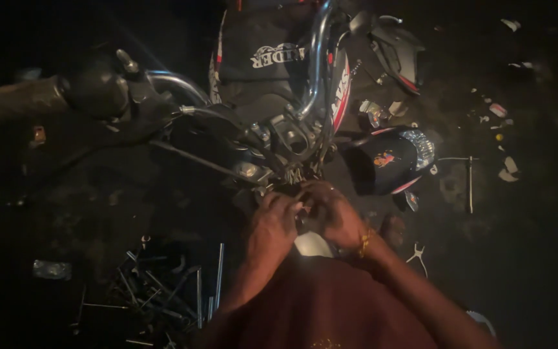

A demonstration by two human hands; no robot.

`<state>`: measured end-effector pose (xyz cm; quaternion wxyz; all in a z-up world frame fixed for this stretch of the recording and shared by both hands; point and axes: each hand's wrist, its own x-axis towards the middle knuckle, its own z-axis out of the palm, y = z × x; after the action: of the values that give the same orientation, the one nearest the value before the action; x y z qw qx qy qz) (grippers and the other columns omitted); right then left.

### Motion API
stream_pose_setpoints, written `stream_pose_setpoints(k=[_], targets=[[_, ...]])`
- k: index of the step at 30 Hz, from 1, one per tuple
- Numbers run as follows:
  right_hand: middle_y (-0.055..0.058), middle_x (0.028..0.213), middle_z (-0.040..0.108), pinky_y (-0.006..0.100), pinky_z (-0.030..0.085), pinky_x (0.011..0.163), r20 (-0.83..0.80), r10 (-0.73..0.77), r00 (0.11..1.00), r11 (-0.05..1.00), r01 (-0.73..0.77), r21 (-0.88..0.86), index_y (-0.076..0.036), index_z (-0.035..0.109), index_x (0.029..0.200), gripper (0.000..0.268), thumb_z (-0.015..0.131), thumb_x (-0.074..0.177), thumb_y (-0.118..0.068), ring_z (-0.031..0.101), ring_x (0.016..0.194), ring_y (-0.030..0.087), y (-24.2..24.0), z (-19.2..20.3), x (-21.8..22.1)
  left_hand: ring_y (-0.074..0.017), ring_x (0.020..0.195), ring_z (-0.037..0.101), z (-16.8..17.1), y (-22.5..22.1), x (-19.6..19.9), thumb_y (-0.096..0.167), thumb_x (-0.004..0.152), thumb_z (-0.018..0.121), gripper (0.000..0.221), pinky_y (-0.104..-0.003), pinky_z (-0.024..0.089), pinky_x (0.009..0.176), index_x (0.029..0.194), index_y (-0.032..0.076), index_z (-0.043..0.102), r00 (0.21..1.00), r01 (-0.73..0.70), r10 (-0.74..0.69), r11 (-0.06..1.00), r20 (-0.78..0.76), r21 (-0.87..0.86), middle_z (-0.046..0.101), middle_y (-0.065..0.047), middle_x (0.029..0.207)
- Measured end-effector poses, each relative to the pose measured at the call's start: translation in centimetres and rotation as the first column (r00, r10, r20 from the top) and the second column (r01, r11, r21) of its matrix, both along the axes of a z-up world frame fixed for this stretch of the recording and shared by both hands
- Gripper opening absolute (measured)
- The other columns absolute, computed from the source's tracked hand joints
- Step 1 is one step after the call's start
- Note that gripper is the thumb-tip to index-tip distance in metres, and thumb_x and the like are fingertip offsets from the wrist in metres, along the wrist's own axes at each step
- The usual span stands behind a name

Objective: The person kneels beside a motorcycle at night and works on its front section, using pliers to grip and manipulate small parts and fasteners near the handlebar and front panel. They handle small metal components one at a time, setting pieces on the ground and returning to the bike.

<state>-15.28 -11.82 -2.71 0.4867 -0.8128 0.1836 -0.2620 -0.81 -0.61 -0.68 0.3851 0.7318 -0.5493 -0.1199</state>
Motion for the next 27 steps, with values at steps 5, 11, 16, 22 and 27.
stream_pose_setpoints(k=[5, 11, 16, 22, 27], targets=[[0.013, 0.103, 0.074, 0.043, 0.051, 0.095, 0.162, -0.005, 0.987, 0.995, 0.022, -0.102, -0.001, 0.069, 0.103, 0.03, 0.066, 0.073, 0.001, 0.069, 0.102, 0.031, -0.5, 0.9, -0.9, -0.0307, 0.081, 0.073, 1.2, 0.0, -0.5, 0.027, 0.094, 0.066, 0.025, -0.043, 0.056, 0.073, 0.102, 0.005, 0.074, 0.957, -0.101, 0.197, 0.915, -0.213, 0.391, 0.074, -0.014, 0.088], [0.014, 0.098, 0.079, 0.039, 0.063, 0.081, -0.046, -0.197, 0.979, 0.922, 0.201, 0.332, -0.001, 0.072, 0.114, 0.035, 0.057, 0.083, -0.003, 0.08, 0.09, 0.029, -0.1, -8.5, -1.6, -0.0242, 0.08, 0.077, 1.6, 1.2, -0.4, 0.03, 0.098, 0.057, 0.026, -0.041, 0.057, 0.076, 0.111, 0.01, 0.068, 0.873, 0.063, 0.239, 0.809, -0.425, 0.585, 0.077, -0.01, 0.082], [0.019, 0.099, 0.078, 0.04, 0.06, 0.082, -0.189, -0.051, 0.981, 0.971, 0.093, 0.222, 0.0, 0.071, 0.117, 0.041, 0.071, 0.079, -0.014, 0.078, 0.088, 0.033, -1.7, -1.6, 0.7, -0.028, 0.079, 0.073, -2.9, 2.4, 0.0, 0.023, 0.092, 0.068, 0.028, -0.039, 0.058, 0.066, 0.114, 0.007, 0.063, 0.996, 0.09, -0.075, 0.919, -0.056, 0.383, 0.073, -0.015, 0.096], [0.021, 0.094, 0.077, 0.04, 0.06, 0.075, -0.372, -0.042, 0.927, 0.982, 0.108, 0.158, 0.0, 0.068, 0.116, 0.049, 0.082, 0.076, -0.024, 0.078, 0.084, 0.031, -1.9, 2.0, 1.7, -0.0296, 0.075, 0.073, -2.4, 2.6, 1.2, 0.022, 0.099, 0.066, 0.024, -0.038, 0.06, 0.058, 0.114, 0.006, 0.057, 0.93, 0.203, -0.26, 0.953, 0.26, 0.226, 0.071, -0.016, 0.1], [0.016, 0.098, 0.08, 0.04, 0.065, 0.076, -0.111, 0.101, 0.989, 0.852, -0.028, 0.522, 0.003, 0.068, 0.119, 0.042, 0.069, 0.082, -0.015, 0.08, 0.086, 0.028, -1.5, -0.9, 0.7, -0.0278, 0.076, 0.074, -2.6, 3.0, 1.6, 0.012, 0.1, 0.059, 0.046, -0.035, 0.064, 0.065, 0.144, -0.001, 0.056, 0.847, 0.241, -0.304, 0.951, 0.437, 0.194, 0.063, -0.025, 0.121]])
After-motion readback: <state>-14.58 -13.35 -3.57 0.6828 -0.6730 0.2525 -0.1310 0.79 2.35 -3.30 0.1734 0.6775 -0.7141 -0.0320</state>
